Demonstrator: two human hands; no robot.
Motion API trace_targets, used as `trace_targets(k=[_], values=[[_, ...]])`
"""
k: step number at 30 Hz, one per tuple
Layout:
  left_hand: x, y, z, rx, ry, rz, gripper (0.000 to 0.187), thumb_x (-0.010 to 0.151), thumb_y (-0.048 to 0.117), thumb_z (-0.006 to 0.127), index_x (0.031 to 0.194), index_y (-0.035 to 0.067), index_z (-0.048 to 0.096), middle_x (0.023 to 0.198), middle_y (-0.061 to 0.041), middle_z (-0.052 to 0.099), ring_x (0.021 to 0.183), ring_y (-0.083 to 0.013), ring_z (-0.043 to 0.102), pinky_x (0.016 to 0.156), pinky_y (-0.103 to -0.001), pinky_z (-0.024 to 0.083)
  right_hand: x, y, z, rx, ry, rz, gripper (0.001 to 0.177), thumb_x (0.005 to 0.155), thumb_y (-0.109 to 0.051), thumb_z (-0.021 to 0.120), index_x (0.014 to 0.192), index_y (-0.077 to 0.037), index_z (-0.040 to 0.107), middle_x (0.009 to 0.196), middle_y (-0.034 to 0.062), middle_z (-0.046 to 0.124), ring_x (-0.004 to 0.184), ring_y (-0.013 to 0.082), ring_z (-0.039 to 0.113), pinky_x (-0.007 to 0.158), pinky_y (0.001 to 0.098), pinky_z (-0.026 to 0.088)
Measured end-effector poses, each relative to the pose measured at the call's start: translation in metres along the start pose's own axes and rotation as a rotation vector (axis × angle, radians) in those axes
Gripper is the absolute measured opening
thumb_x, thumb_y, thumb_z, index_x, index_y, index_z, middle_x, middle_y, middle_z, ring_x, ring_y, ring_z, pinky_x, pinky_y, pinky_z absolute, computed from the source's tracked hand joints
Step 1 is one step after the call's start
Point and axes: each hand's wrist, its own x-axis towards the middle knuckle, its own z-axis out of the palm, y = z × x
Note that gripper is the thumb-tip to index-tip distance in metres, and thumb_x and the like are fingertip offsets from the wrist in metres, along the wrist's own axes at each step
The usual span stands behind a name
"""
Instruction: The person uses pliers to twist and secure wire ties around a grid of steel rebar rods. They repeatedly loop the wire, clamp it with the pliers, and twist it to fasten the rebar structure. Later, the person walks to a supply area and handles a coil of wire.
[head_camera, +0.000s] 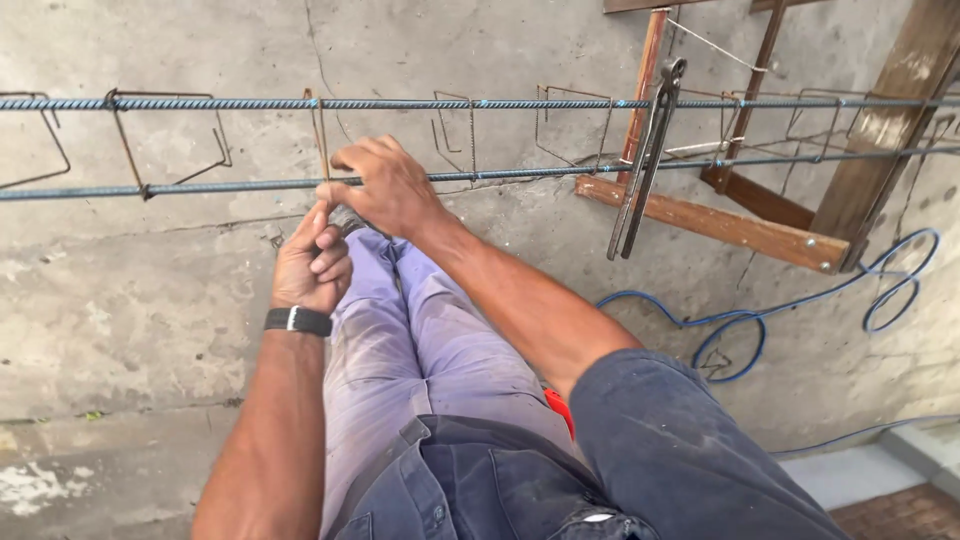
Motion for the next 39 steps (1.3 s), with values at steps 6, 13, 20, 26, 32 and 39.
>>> trace_targets(k=[6,13,20,26,32,39], values=[[-0.027,0.040,0.048,0.468,0.164,-0.130,0.035,0.102,0.016,0.055,0.136,0.013,0.057,0.071,-0.001,0.057,0.038,0.0017,0.034,0.032,-0.010,0.020,-0.142,0.069,-0.143,-0.329,0.837,0.168,0.057,0.072,-0.012,0.091,0.122,-0.010,0.064,0.106,0.0111,0.061,0.106,0.0309,0.059,0.098,0.0400,0.044],[-0.018,0.042,0.053,0.470,0.202,-0.155,0.028,0.099,0.014,0.061,0.127,0.014,0.064,0.071,-0.004,0.065,0.037,0.0014,0.037,0.032,-0.010,0.019,-0.233,0.201,-0.143,-0.307,0.528,0.785,0.057,0.070,-0.017,0.083,0.116,-0.014,0.050,0.094,0.0100,0.068,0.094,0.0395,0.068,0.081,0.0519,0.047],[-0.021,0.057,0.059,0.651,0.237,-0.182,0.027,0.098,0.015,0.065,0.125,0.019,0.066,0.077,-0.006,0.069,0.043,-0.0019,0.045,0.036,-0.010,0.031,-0.218,0.066,-0.120,0.881,0.806,0.666,0.031,0.075,-0.009,0.060,0.106,-0.013,0.056,0.058,-0.0010,0.038,0.039,0.0079,0.038,0.034,0.0232,0.036],[-0.009,0.062,0.047,0.783,0.183,-0.241,0.034,0.097,0.017,0.067,0.131,0.020,0.063,0.090,-0.008,0.074,0.054,-0.0117,0.066,0.045,-0.023,0.058,-0.258,-0.037,-0.006,0.860,0.562,0.626,0.019,0.098,-0.020,0.057,0.093,-0.004,0.063,0.066,0.0121,0.063,0.050,0.0176,0.064,0.049,0.0270,0.054],[-0.014,0.068,0.058,0.801,0.148,-0.275,0.033,0.095,0.018,0.069,0.128,0.014,0.063,0.094,-0.008,0.074,0.060,-0.0162,0.073,0.052,-0.027,0.066,-0.240,-0.074,0.061,0.851,0.215,0.733,0.034,0.101,-0.029,0.057,0.119,-0.002,0.066,0.083,0.0208,0.072,0.075,0.0260,0.074,0.069,0.0393,0.062],[-0.011,0.064,0.043,0.809,0.140,-0.255,0.034,0.094,0.020,0.072,0.127,0.013,0.065,0.096,-0.003,0.074,0.066,-0.0200,0.077,0.059,-0.031,0.069,-0.225,-0.066,0.066,0.649,-0.059,0.733,0.048,0.102,-0.038,0.055,0.144,-0.014,0.056,0.097,0.0113,0.076,0.087,0.0189,0.065,0.074,0.0317,0.056]])
